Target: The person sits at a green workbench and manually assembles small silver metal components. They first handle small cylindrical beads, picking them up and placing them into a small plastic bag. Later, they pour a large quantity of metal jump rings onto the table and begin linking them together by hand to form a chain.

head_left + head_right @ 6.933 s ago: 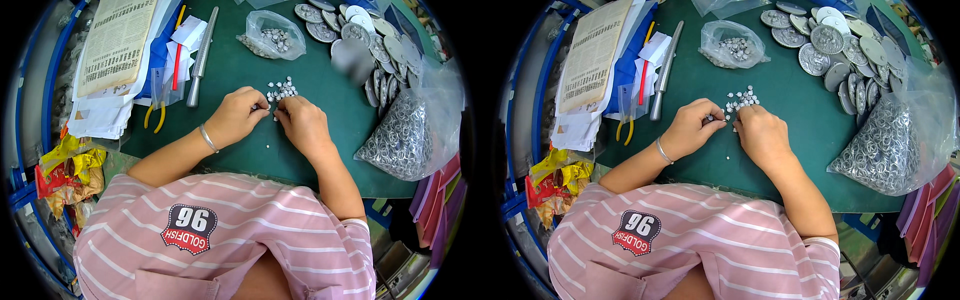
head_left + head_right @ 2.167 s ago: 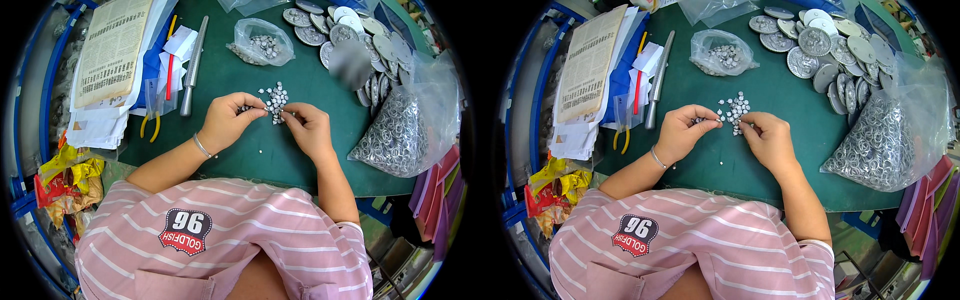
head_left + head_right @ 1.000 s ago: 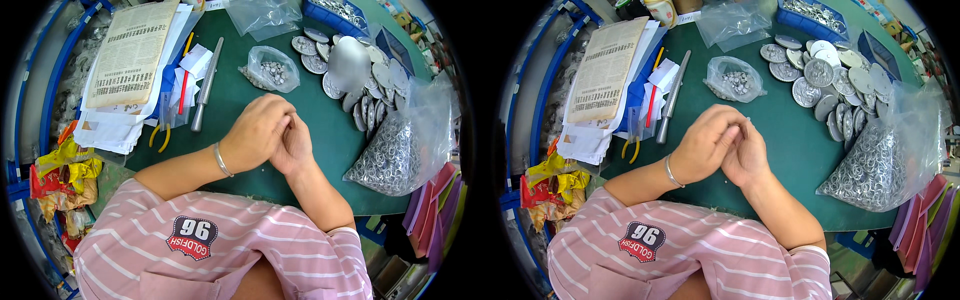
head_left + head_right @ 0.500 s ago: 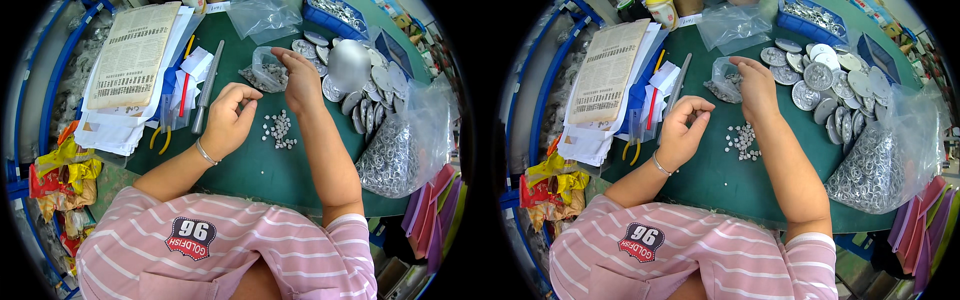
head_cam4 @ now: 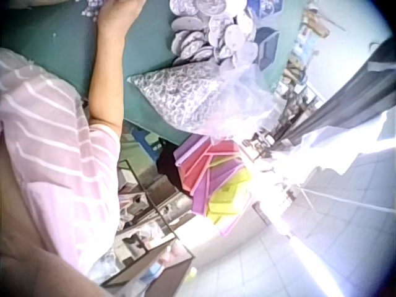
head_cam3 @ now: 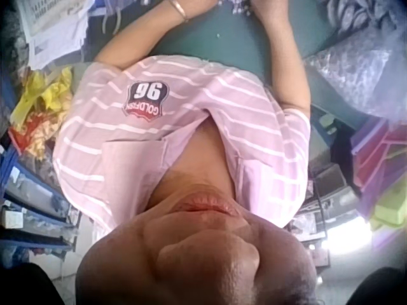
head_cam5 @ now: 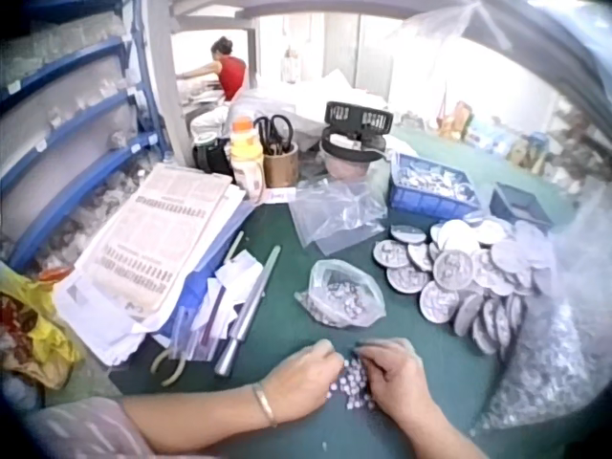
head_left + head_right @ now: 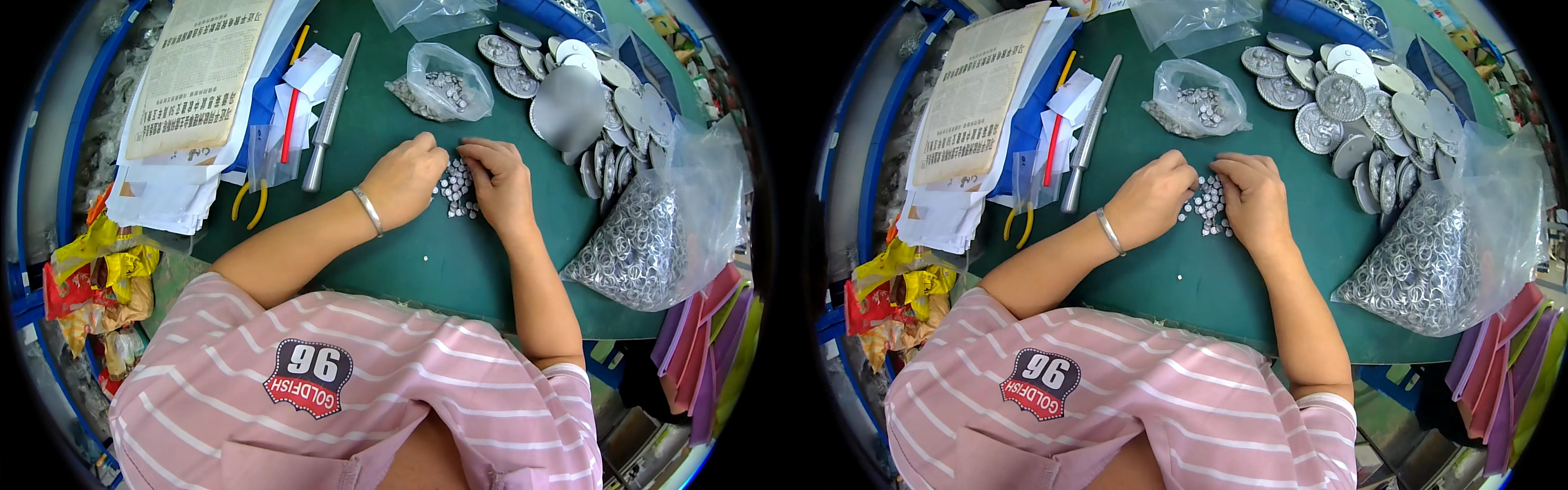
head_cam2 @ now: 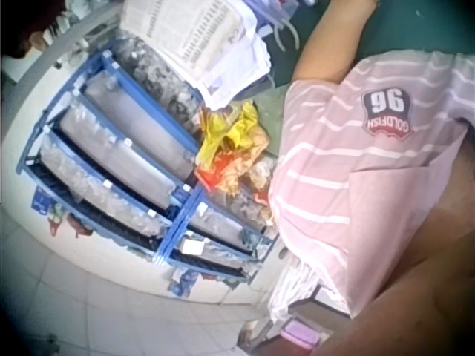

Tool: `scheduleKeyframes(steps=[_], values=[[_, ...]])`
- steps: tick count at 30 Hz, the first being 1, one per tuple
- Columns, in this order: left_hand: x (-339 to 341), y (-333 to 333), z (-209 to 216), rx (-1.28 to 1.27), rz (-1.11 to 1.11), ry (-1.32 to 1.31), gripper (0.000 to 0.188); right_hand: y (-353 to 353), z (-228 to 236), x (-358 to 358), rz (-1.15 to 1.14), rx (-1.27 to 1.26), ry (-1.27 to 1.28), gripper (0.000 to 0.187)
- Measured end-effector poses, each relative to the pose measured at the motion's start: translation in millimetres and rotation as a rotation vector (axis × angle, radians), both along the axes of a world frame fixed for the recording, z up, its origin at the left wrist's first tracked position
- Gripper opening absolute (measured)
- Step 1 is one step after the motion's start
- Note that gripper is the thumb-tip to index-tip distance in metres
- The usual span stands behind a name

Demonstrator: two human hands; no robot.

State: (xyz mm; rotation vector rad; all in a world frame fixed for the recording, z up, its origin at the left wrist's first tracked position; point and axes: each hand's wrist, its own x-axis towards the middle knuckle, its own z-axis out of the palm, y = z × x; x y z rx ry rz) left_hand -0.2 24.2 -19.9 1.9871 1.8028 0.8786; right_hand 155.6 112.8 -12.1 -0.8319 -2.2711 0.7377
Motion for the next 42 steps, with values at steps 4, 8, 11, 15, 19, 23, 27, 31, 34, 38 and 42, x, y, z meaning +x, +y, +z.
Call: scheduleKeyframes(steps=[4,8,11,15,19,23,27,31,34,38,42], values=[[4,-11,7,-0.022,-0.041,0.001,0.013,-5,-3,0,0.01,0.089,-0.083,0.014],[5,-21,11,-0.066,-0.011,-0.354,0.016,-17,7,8,-0.029,-0.02,-0.122,0.019],[8,-27,11,-0.052,0.083,-0.533,0.022,-28,15,15,-0.087,-0.392,0.055,0.021],[12,-33,18,-0.047,0.072,-0.726,0.023,-41,9,25,-0.066,-0.457,0.29,0.023],[17,-38,21,0.033,0.073,-0.798,0.022,-56,20,24,-0.055,-0.477,0.372,0.024],[17,-38,20,0.099,0.044,-0.793,0.02,-58,26,27,0.015,-0.851,0.646,0.023],[-4,-21,26,-0.45,0.191,-1.461,0.019,-30,21,46,-0.054,-1.176,0.578,0.015],[-4,5,16,-0.369,0.182,-0.801,0.014,-19,11,38,-0.163,-0.586,0.066,0.009],[2,18,-1,0.028,0.119,-0.159,0.009,-17,9,28,-0.101,-0.134,-0.077,0.012],[6,16,-1,-0.006,0.09,-0.104,0.006,-21,10,27,-0.153,-0.074,-0.205,0.01],[3,8,1,0.007,0.035,-0.25,0.003,-21,12,31,-0.142,-0.094,-0.178,0.011]])
